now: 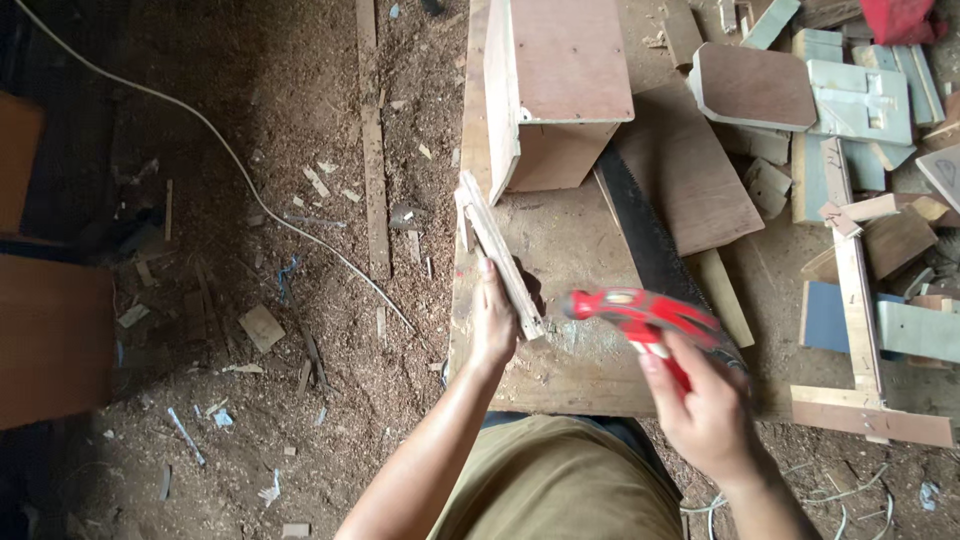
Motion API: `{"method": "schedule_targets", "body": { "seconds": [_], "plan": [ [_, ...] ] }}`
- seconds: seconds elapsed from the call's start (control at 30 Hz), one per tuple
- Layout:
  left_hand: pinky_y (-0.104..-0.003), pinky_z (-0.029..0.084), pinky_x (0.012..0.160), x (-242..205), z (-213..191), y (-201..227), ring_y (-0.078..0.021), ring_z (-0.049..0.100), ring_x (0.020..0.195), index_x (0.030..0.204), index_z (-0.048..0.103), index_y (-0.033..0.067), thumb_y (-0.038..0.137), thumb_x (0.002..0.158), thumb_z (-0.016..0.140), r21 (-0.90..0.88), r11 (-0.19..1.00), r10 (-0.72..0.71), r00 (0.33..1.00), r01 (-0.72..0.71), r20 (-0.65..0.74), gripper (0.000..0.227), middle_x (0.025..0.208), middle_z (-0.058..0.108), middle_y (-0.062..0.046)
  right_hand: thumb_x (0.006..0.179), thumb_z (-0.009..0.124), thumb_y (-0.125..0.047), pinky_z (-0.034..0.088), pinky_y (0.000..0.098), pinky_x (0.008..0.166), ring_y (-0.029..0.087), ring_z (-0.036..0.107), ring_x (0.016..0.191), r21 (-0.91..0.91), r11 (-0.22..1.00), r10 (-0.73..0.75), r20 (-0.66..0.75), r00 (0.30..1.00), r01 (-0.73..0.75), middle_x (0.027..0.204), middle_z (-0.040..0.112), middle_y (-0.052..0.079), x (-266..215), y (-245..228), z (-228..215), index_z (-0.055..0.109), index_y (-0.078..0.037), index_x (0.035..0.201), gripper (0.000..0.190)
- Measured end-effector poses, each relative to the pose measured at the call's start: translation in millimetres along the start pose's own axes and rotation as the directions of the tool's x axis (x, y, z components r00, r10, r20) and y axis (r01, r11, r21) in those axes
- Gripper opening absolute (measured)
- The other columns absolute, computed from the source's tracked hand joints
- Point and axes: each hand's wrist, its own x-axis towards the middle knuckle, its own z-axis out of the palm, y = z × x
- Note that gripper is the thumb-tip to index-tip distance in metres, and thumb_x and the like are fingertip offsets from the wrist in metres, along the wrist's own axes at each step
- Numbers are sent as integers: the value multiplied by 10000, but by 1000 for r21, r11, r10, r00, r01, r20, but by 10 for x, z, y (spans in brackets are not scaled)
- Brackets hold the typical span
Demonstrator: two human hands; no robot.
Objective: The person assembles a small wooden frame by hammering nails into the joints. They repeatedly pick up nails, position them, and strike with a hammer, occasionally adjusting the frame on the workbench.
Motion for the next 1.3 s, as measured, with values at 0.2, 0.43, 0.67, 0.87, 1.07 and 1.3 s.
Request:
{"method": "schedule_targets", "body": {
  "seconds": [0.2,0.43,0.67,0.87,1.07,1.3],
  "plan": [
    [-352,561,532,56,-50,-51,-178,610,568,891,602,35,603,1095,174,255,966,63,996,-47,-59,740,730,646,-77,943,681,-123,536,325,515,188,718,607,-79,994,-67,117,991,77,793,734,120,61,-173,26,708,-12,1046,154],
    [-365,597,604,68,-14,-103,-209,664,616,951,589,43,594,1068,197,121,991,68,997,-63,-32,687,732,643,-102,1050,612,-122,530,346,658,200,675,743,-22,989,-147,-153,977,145,916,690,101,62,-418,-109,652,-35,1156,142],
    [-354,578,541,126,-20,-120,-178,648,584,913,590,56,576,1074,177,236,971,59,995,-39,-79,683,726,660,-85,1000,660,-122,497,332,558,189,647,612,-123,988,66,-185,981,-90,772,669,80,-158,99,-11,671,6,1081,151],
    [-330,565,517,92,-42,-172,-153,634,583,899,579,85,584,1067,186,250,967,73,993,-48,-91,657,734,643,-62,950,710,-97,560,365,653,231,709,734,-215,967,-169,-160,973,133,898,731,141,-118,-163,-249,689,-31,1072,141],
    [-331,497,430,122,-53,-190,-152,560,516,845,583,83,576,1080,175,346,938,69,988,-18,-136,682,699,613,-56,927,672,-79,611,364,610,275,722,700,-209,908,-385,-72,920,364,943,723,197,66,-453,-115,642,97,1152,287],
    [-304,520,409,106,73,-135,-143,576,472,868,588,74,528,1086,156,322,944,110,991,-79,-81,663,655,608,-39,943,679,-109,539,353,484,228,665,530,-311,937,-156,36,987,159,733,703,138,228,-635,-314,700,-31,1115,190]
  ]
}}
